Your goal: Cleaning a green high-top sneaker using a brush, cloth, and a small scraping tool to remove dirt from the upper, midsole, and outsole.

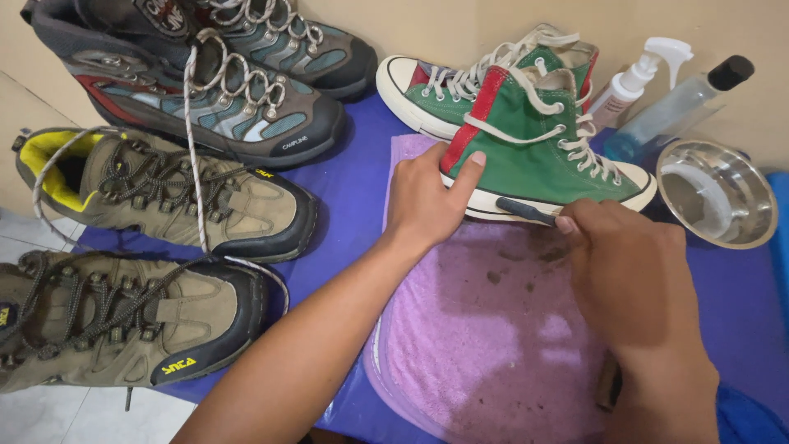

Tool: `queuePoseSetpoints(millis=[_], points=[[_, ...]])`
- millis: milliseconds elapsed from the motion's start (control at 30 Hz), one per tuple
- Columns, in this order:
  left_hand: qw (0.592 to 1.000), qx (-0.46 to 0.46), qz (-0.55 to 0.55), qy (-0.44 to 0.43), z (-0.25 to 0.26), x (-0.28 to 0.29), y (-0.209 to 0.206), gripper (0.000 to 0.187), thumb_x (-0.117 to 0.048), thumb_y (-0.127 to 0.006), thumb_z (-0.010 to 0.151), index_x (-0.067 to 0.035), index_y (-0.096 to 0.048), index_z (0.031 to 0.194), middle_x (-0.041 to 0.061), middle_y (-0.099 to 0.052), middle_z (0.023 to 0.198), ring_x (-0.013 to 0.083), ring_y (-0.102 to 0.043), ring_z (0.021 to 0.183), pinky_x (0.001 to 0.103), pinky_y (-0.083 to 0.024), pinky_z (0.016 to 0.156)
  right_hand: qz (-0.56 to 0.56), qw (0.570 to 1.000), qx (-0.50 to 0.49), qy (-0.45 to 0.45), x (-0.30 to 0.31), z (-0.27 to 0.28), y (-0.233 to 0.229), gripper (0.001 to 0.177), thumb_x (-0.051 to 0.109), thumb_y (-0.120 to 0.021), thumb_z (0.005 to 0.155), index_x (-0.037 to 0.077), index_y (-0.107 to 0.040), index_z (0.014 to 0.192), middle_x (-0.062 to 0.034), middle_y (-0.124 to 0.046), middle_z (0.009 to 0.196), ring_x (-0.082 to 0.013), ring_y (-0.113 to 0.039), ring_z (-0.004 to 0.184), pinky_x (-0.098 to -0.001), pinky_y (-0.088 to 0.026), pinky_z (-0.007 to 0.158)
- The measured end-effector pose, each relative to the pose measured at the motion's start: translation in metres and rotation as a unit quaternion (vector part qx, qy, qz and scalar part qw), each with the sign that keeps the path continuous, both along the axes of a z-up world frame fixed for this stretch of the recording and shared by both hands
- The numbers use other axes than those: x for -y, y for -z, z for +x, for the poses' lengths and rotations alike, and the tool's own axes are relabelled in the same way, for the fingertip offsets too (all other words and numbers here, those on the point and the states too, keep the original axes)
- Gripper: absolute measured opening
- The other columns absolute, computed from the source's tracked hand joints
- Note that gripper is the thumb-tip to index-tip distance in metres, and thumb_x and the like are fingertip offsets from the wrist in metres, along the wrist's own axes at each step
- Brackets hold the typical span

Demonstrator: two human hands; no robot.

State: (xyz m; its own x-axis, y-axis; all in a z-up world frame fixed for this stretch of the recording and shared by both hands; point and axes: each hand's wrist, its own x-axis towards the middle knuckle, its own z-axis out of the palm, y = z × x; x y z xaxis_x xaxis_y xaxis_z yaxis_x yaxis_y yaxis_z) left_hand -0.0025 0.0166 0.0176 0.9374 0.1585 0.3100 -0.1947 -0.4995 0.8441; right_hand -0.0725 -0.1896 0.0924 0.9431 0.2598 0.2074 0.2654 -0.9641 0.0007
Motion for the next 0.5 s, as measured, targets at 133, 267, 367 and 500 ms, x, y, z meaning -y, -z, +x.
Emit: queuePoseSetpoints(millis=[133, 267, 367, 500], points=[[1.0, 0.003, 0.007, 0.004, 0.001, 0.001, 0.001, 0.044, -0.053, -0.05, 0.091, -0.014, -0.069, 0.084, 0.014, -0.068, 0.064, 0.0459, -0.066, 0.073, 0.051, -0.044, 0.07, 0.022, 1.0, 0.002, 0.011, -0.008, 0.003, 0.008, 0.014, 0.025, -0.059, 0.104, 0.017, -0.067, 0.095, -0.0089, -0.068, 0.087, -0.0391, -0.066, 0.085, -0.0524, -0.048, 0.07], [1.0, 0.012, 0.005, -0.001, 0.001, 0.002, 0.002, 0.044, -0.053, -0.051, 0.091, -0.013, -0.07, 0.084, 0.015, -0.068, 0.063, 0.0445, -0.066, 0.07, 0.051, -0.044, 0.067, 0.043, 0.999, 0.024, -0.001, -0.002, 0.001, 0.006, 0.014, 0.02, -0.06, 0.103, 0.015, -0.067, 0.093, -0.0098, -0.066, 0.084, -0.0388, -0.064, 0.081, -0.0508, -0.046, 0.068], [1.0, 0.008, 0.002, -0.005, 0.001, 0.0, 0.001, 0.045, -0.053, -0.05, 0.091, -0.014, -0.071, 0.084, 0.015, -0.067, 0.061, 0.044, -0.065, 0.069, 0.051, -0.044, 0.067, 0.045, 0.998, 0.031, -0.011, 0.003, 0.005, 0.011, 0.01, 0.018, -0.061, 0.1, 0.017, -0.07, 0.095, -0.0081, -0.071, 0.09, -0.0356, -0.067, 0.084, -0.0478, -0.048, 0.072], [1.0, 0.004, 0.01, -0.004, 0.001, 0.002, 0.001, 0.045, -0.053, -0.05, 0.091, -0.014, -0.071, 0.086, 0.016, -0.07, 0.068, 0.0457, -0.066, 0.074, 0.051, -0.044, 0.068, 0.045, 0.999, 0.003, 0.002, -0.016, 0.002, 0.01, 0.018, 0.025, -0.057, 0.104, 0.014, -0.069, 0.096, -0.012, -0.067, 0.083, -0.0413, -0.063, 0.08, -0.0535, -0.046, 0.069]])
